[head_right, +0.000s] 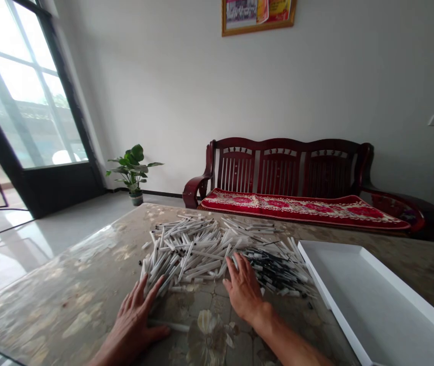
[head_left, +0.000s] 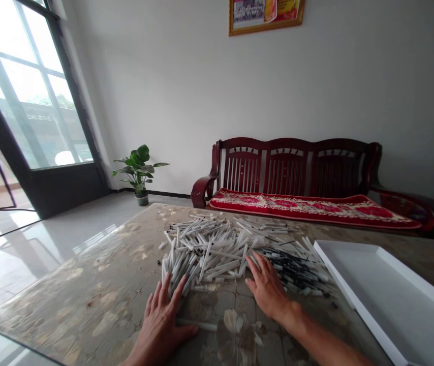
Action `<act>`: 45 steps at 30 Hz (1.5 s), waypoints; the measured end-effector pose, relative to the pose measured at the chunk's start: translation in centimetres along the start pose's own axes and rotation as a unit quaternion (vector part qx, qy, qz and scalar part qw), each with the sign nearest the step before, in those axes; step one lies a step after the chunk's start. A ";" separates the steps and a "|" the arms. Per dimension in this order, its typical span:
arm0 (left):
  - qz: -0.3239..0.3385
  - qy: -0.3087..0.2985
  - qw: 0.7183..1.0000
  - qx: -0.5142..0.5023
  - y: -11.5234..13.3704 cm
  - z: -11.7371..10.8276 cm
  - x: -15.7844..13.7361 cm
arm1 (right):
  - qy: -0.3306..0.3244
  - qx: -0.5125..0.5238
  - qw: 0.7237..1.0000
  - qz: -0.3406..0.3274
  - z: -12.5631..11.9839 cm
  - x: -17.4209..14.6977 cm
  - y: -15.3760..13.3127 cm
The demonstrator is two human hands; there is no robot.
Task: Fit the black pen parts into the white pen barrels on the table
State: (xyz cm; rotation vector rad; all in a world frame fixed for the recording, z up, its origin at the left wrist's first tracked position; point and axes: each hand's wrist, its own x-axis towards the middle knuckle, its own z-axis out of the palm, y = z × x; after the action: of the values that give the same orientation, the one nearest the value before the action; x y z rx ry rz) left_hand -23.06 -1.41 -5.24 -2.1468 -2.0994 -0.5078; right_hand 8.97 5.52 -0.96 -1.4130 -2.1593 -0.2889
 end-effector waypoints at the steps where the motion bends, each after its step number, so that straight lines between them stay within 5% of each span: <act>1: -0.012 -0.007 1.000 0.004 0.7 -0.2 0.1 | -0.010 0.005 1.000 0.004 0.7 0.5 -0.5; 6: -0.088 -0.049 0.995 0.012 3.8 -1.7 1.2 | -0.039 0.071 0.996 0.030 3.5 2.7 -4.4; 12: -0.162 -0.050 0.985 0.030 6.3 -2.6 2.4 | -0.001 0.141 0.990 0.030 5.9 5.2 -9.6; 19: -0.217 -0.047 0.975 0.010 7.6 -2.5 4.9 | 0.017 0.205 0.978 0.033 7.1 7.3 -11.9; 26: -0.273 -0.029 0.961 -0.005 10.0 -2.8 7.4 | 0.029 0.282 0.959 0.024 4.6 7.3 -10.2; 33: -0.244 -0.007 0.968 -0.060 12.4 -2.2 6.1 | 0.029 0.232 0.972 0.013 1.6 1.3 -4.9; 39: -0.239 0.002 0.968 -0.081 14.7 -1.5 6.0 | -0.051 0.187 0.978 0.083 3.6 -2.8 -3.1; 45: -0.239 0.020 0.949 -0.203 17.4 -1.3 7.6 | -0.035 0.334 0.936 0.103 6.1 1.0 -3.6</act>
State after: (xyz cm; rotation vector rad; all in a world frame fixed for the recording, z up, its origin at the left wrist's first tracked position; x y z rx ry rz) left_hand -6.12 4.63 1.05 -1.7410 -2.6888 -1.1068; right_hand 3.48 7.51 -5.07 -1.2254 -1.8660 0.5362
